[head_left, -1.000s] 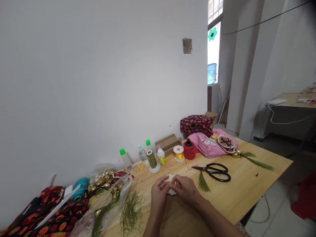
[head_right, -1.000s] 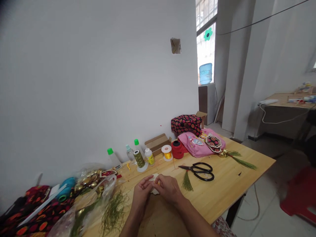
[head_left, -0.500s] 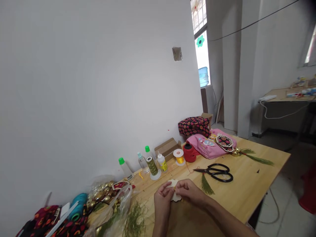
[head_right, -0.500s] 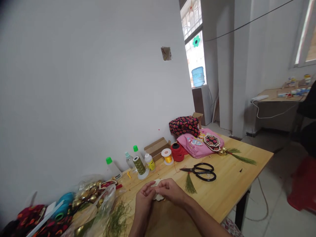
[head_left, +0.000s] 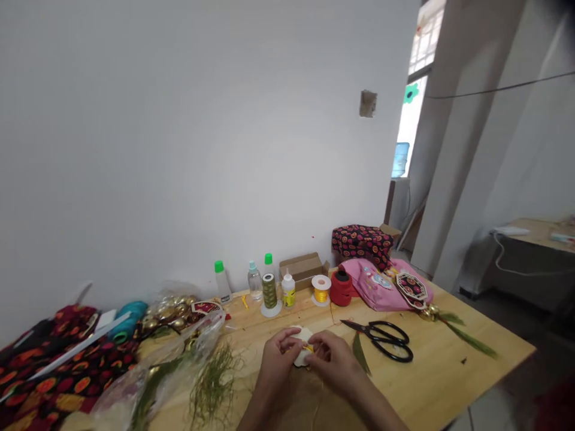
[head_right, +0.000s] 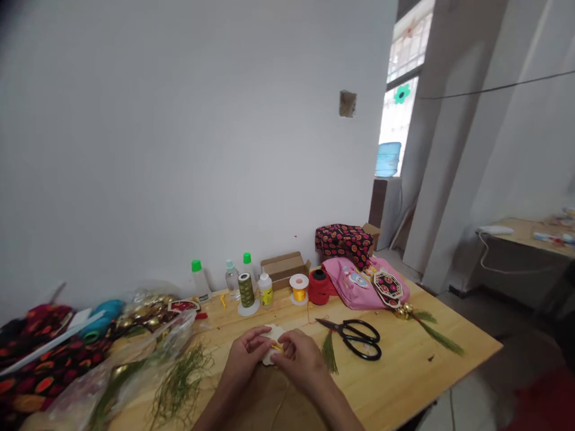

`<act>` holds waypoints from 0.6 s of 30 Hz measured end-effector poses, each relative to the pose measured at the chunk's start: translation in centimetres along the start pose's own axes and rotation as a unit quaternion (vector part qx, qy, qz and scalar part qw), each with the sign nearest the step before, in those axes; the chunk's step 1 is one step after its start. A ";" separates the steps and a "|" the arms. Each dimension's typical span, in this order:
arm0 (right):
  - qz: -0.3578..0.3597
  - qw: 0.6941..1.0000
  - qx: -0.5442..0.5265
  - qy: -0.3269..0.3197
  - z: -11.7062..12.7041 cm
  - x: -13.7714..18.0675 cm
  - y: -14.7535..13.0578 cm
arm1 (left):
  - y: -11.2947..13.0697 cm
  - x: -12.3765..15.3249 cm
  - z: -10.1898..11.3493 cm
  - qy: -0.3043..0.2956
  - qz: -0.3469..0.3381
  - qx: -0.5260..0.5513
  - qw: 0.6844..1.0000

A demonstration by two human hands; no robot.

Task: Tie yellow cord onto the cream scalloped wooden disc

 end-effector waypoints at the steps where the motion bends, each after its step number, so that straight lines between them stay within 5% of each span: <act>1: 0.024 0.998 0.056 -0.004 -0.7 -0.1 -0.2 | 0.0 0.1 0.1 0.002 -0.009 -0.006 1.000; 11: 0.140 0.965 0.193 -0.113 -2.9 -1.1 -1.5 | 0.2 0.1 1.3 0.051 -0.053 -0.046 0.996; 18: 0.050 0.994 0.023 -0.099 -3.4 -0.6 0.0 | -1.6 -0.8 1.3 0.042 -0.019 -0.060 0.997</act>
Point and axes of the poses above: each hand's wrist, its own x-axis away from the middle knuckle, its own z-axis out of the back of the hand, y = z × x, the point moved 9 cm from there along -x, towards the middle knuckle, and after that the axes turned 8 degrees about y, right-handed, at the moved point
